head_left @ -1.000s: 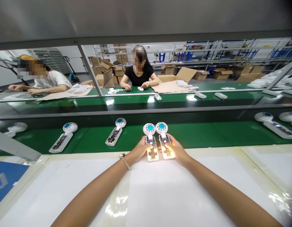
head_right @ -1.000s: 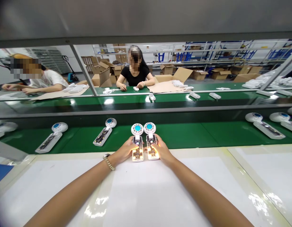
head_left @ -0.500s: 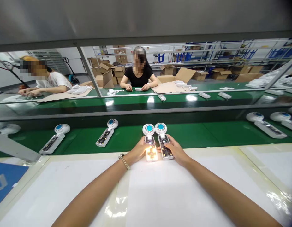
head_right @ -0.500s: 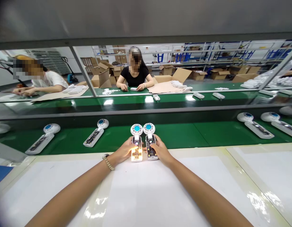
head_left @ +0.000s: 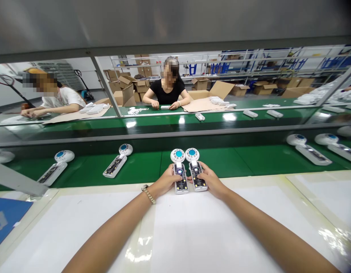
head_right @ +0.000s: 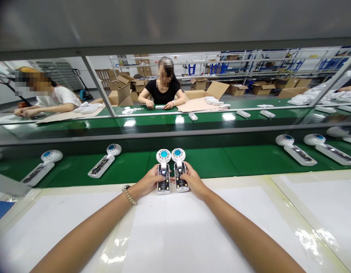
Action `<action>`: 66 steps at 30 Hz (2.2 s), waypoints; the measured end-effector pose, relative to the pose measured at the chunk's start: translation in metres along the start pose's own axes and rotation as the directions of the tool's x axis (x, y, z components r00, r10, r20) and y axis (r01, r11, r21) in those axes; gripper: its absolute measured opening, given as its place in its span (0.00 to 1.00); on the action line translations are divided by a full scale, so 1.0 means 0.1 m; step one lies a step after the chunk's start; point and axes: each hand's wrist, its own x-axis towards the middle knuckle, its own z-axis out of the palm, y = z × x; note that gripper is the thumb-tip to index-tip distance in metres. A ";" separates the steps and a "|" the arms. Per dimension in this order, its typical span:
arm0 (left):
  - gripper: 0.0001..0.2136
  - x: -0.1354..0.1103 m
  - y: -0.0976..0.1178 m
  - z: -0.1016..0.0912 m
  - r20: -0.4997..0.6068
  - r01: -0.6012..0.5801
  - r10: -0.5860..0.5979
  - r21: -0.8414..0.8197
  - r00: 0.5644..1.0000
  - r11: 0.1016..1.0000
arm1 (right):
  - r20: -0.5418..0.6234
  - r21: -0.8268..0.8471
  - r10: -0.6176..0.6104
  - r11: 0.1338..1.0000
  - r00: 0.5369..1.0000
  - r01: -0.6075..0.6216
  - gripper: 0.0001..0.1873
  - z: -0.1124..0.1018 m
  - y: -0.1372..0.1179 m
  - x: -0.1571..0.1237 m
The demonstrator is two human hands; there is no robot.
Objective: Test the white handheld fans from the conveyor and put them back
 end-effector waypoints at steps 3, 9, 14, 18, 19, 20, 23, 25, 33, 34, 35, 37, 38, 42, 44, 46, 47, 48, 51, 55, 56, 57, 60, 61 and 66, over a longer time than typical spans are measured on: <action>0.24 -0.02 0.02 0.01 0.011 0.000 0.000 0.015 1.000 1.000 | 0.001 -0.004 -0.001 1.000 1.000 0.001 0.31 0.01 -0.02 -0.01; 0.24 -0.04 0.05 0.03 0.026 0.017 -0.017 0.012 1.000 1.000 | -0.017 -0.008 0.017 1.000 1.000 -0.017 0.31 0.03 -0.03 -0.02; 0.23 -0.03 0.04 0.00 0.030 0.022 -0.022 0.000 0.999 1.000 | 0.006 0.011 -0.005 1.000 1.000 0.005 0.31 0.00 -0.01 -0.01; 0.23 -0.02 0.03 -0.01 0.038 0.021 -0.021 -0.001 0.999 1.000 | 0.000 0.007 -0.002 1.000 1.000 0.002 0.31 0.00 -0.02 -0.01; 0.23 -0.02 0.03 -0.01 0.038 0.020 -0.020 -0.003 0.999 1.000 | -0.004 0.007 0.001 1.000 1.000 -0.001 0.31 0.01 -0.02 -0.02; 0.23 -0.02 0.03 -0.02 0.038 0.021 -0.021 -0.005 0.999 1.000 | -0.010 0.007 0.006 1.000 1.000 -0.006 0.31 0.01 -0.03 -0.02; 0.24 -0.01 0.02 -0.02 0.041 0.025 -0.025 -0.013 0.999 1.000 | -0.030 0.008 0.026 1.000 0.999 -0.026 0.32 0.01 -0.03 -0.02; 0.24 -0.01 0.02 -0.02 0.042 0.027 -0.026 -0.016 0.999 1.000 | -0.036 0.012 0.036 0.999 0.999 -0.035 0.32 0.00 -0.03 -0.02; 0.23 -0.03 0.05 0.00 0.031 0.033 -0.032 -0.024 0.999 0.999 | -0.031 0.020 0.034 0.999 0.999 -0.034 0.31 0.02 -0.04 -0.03; 0.23 -0.03 0.05 0.00 0.032 0.031 -0.031 -0.026 0.999 0.999 | -0.035 0.018 0.040 0.999 0.999 -0.039 0.32 0.02 -0.04 -0.03; 0.23 -0.03 0.05 0.00 0.031 0.030 -0.029 -0.026 0.999 0.999 | -0.039 0.015 0.040 0.999 0.998 -0.040 0.32 0.02 -0.04 -0.03; 0.23 -0.03 0.04 -0.01 0.029 0.030 -0.029 -0.026 0.999 0.999 | -0.034 0.013 0.037 0.999 0.999 -0.036 0.32 0.01 -0.04 -0.03; 0.23 -0.03 0.04 -0.01 0.030 0.029 -0.028 -0.026 0.999 0.999 | -0.028 0.016 0.034 0.999 0.999 -0.033 0.32 0.00 -0.04 -0.03; 0.22 -0.04 0.06 -0.01 0.075 0.021 -0.018 -0.042 0.997 0.999 | -0.012 0.067 0.016 0.998 1.000 -0.016 0.27 -0.03 -0.03 -0.02; 0.15 -0.03 0.08 -0.01 0.109 0.054 -0.047 -0.068 0.993 0.996 | -0.020 0.097 0.034 0.995 0.999 -0.032 0.19 -0.03 -0.04 -0.02; 0.15 -0.02 0.10 -0.01 0.141 0.114 -0.102 -0.083 0.985 0.990 | 0.003 0.124 0.069 0.990 0.998 -0.069 0.16 -0.04 -0.06 -0.03; 0.21 -0.01 0.10 -0.02 0.152 0.140 -0.126 -0.086 0.980 0.986 | 0.025 0.136 0.088 0.987 0.996 -0.091 0.21 -0.04 -0.08 -0.03; 0.26 -0.01 0.10 -0.03 0.164 0.160 -0.144 -0.087 0.976 0.983 | 0.042 0.148 0.100 0.983 0.994 -0.106 0.25 -0.04 -0.10 -0.03; 0.31 0.00 0.11 -0.05 0.191 0.204 -0.186 -0.077 0.964 0.976 | 0.043 0.175 0.110 0.978 0.993 -0.116 0.32 -0.07 -0.16 -0.03; 0.30 0.01 0.11 -0.05 0.159 0.216 -0.204 -0.063 0.966 0.974 | 0.012 0.166 0.132 0.977 0.991 -0.132 0.31 -0.13 -0.20 0.02; 0.30 0.01 0.11 -0.05 0.135 0.205 -0.195 -0.063 0.971 0.977 | -0.014 0.154 0.132 0.980 0.991 -0.128 0.31 -0.17 -0.20 0.04; 0.29 0.02 0.10 -0.06 0.103 0.193 -0.186 -0.061 0.977 0.979 | -0.053 0.129 0.118 0.985 0.992 -0.111 0.31 -0.22 -0.20 0.07; 0.25 0.09 0.08 -0.13 -0.108 0.097 -0.094 0.017 0.990 0.995 | -0.175 -0.074 -0.044 0.997 0.984 0.031 0.22 -0.43 -0.18 0.18; 0.23 0.12 0.08 -0.17 -0.202 0.046 -0.030 0.074 0.979 0.996 | -0.191 -0.170 -0.131 0.981 0.973 0.098 0.21 -0.51 -0.17 0.22; 0.22 0.23 0.07 -0.39 -0.433 -0.147 0.277 0.310 0.858 0.939 | -0.189 -0.578 -0.448 0.770 0.874 0.270 0.34 -0.80 -0.14 0.35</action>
